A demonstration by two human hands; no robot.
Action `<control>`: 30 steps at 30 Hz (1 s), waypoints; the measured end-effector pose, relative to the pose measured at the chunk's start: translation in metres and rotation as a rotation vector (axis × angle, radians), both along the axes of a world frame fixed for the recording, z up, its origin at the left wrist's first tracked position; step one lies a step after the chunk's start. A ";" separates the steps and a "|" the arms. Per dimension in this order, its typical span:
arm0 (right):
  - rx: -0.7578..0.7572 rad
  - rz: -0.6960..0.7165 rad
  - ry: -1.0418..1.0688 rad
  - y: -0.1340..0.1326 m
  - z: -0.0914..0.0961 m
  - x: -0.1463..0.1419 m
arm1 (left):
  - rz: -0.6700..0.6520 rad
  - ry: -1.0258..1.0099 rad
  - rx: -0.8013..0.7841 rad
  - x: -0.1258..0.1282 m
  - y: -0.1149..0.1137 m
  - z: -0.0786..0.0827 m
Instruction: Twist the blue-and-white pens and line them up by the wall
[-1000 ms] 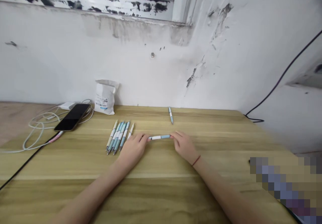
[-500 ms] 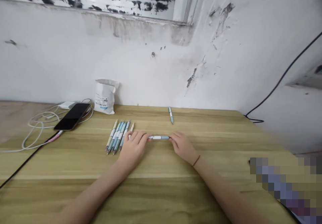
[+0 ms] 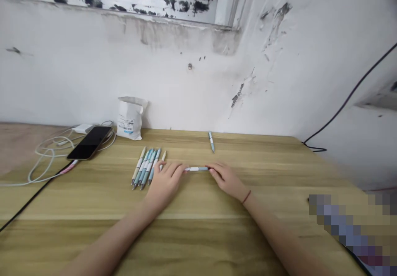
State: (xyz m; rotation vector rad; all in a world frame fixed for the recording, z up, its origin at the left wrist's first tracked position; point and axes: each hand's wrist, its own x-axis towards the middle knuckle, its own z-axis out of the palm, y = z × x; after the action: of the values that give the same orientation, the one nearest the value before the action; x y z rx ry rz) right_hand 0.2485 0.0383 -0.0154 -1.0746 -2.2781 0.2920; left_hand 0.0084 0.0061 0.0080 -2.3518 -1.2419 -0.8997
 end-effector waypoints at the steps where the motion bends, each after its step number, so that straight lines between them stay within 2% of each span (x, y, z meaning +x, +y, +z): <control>1: -0.030 0.014 0.020 0.000 0.001 0.000 | -0.018 -0.007 0.023 0.000 -0.001 0.001; 7: -0.115 0.064 -0.022 -0.003 0.010 0.000 | -0.080 0.000 0.070 -0.001 -0.006 0.006; 11: -0.074 0.034 -0.039 -0.004 0.006 0.001 | -0.053 0.006 0.013 -0.003 -0.003 0.005; 14: 0.043 -0.029 -0.077 -0.004 0.001 0.003 | -0.033 -0.010 -0.116 -0.004 -0.002 0.004; 18: 0.204 -0.077 -0.181 -0.005 0.000 0.005 | -0.029 -0.095 -0.385 -0.002 -0.004 0.005; 22: 0.288 -0.100 -0.180 -0.005 0.002 0.004 | -0.012 -0.145 -0.601 0.001 -0.004 0.005; 24: 0.296 -0.103 -0.108 -0.005 0.002 0.002 | 0.005 -0.127 -0.566 0.002 -0.003 0.003; 26: 0.282 -0.089 -0.047 -0.005 0.002 -0.002 | 0.013 -0.073 -0.453 0.004 -0.002 -0.002; 30: 0.229 -0.022 -0.080 -0.013 0.004 -0.012 | -0.042 0.050 -0.305 0.008 -0.001 -0.011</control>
State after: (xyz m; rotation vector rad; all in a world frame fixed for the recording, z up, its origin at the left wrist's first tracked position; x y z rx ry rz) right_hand 0.2365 0.0251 -0.0114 -1.0074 -2.3012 -0.0218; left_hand 0.0164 0.0047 -0.0033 -2.6251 -1.3990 -0.7004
